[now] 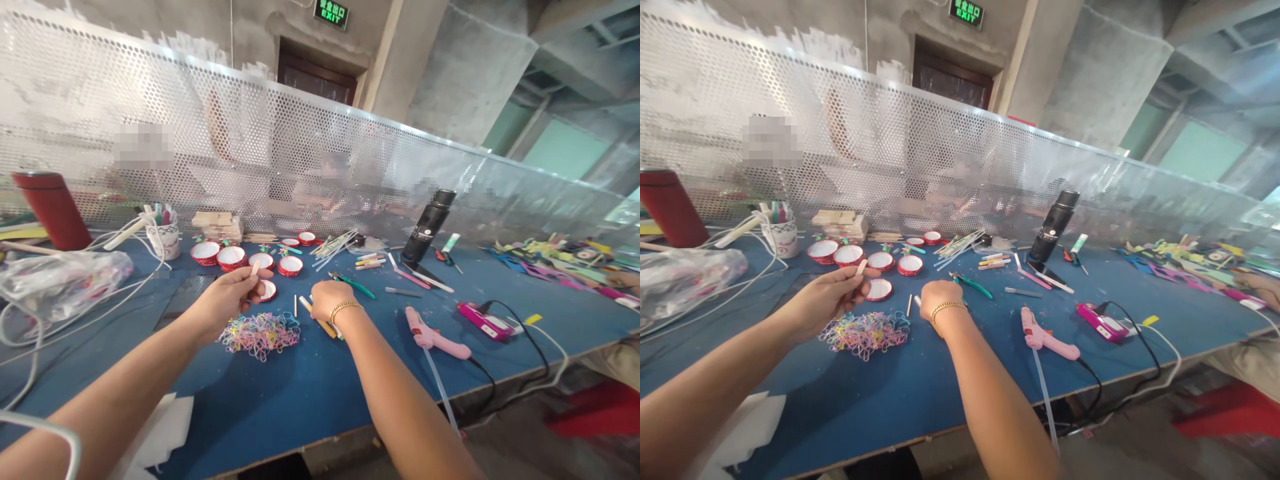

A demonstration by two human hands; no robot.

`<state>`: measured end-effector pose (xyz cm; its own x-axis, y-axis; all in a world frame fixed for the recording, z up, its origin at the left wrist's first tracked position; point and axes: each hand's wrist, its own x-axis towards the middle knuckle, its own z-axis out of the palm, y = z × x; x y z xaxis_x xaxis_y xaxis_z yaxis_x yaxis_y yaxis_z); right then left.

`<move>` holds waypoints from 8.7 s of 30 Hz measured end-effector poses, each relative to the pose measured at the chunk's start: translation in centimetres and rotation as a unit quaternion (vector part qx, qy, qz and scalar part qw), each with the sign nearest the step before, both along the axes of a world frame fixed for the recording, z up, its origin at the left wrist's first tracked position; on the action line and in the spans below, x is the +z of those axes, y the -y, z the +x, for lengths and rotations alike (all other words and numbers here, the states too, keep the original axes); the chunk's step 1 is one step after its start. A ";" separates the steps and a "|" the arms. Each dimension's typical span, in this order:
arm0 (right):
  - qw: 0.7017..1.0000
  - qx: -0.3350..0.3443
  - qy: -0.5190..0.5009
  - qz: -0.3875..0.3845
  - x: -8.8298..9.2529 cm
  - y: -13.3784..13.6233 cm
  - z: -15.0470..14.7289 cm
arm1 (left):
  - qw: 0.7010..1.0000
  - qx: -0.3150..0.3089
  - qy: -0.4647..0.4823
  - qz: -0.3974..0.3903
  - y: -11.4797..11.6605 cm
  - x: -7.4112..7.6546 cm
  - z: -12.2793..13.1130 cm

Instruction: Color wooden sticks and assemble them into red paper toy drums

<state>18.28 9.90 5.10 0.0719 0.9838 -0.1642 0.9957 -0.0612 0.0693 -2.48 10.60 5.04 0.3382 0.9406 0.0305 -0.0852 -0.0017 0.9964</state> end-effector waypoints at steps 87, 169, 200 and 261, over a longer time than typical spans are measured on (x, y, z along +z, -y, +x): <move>0.672 0.219 -0.605 0.366 -0.8 0.9 -3.4 | 0.988 -0.139 -0.035 -0.051 1.5 -0.3 0.6; 0.626 0.165 -0.672 0.358 -1.4 0.5 -3.1 | 0.948 -0.056 -0.218 0.223 0.5 -0.7 0.3; 0.638 0.198 -0.624 0.407 -1.1 2.2 -3.6 | 0.992 -0.088 -0.086 0.036 1.2 -0.4 0.6; 0.675 0.195 -0.530 0.474 -1.2 1.9 -3.7 | 0.982 -0.133 -0.120 0.058 1.8 0.0 0.7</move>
<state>14.62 7.95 3.90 0.1142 0.5931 0.7970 0.4085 0.7033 -0.5818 -1.76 8.77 5.06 0.5822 0.8128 0.0210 0.1402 -0.1257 0.9821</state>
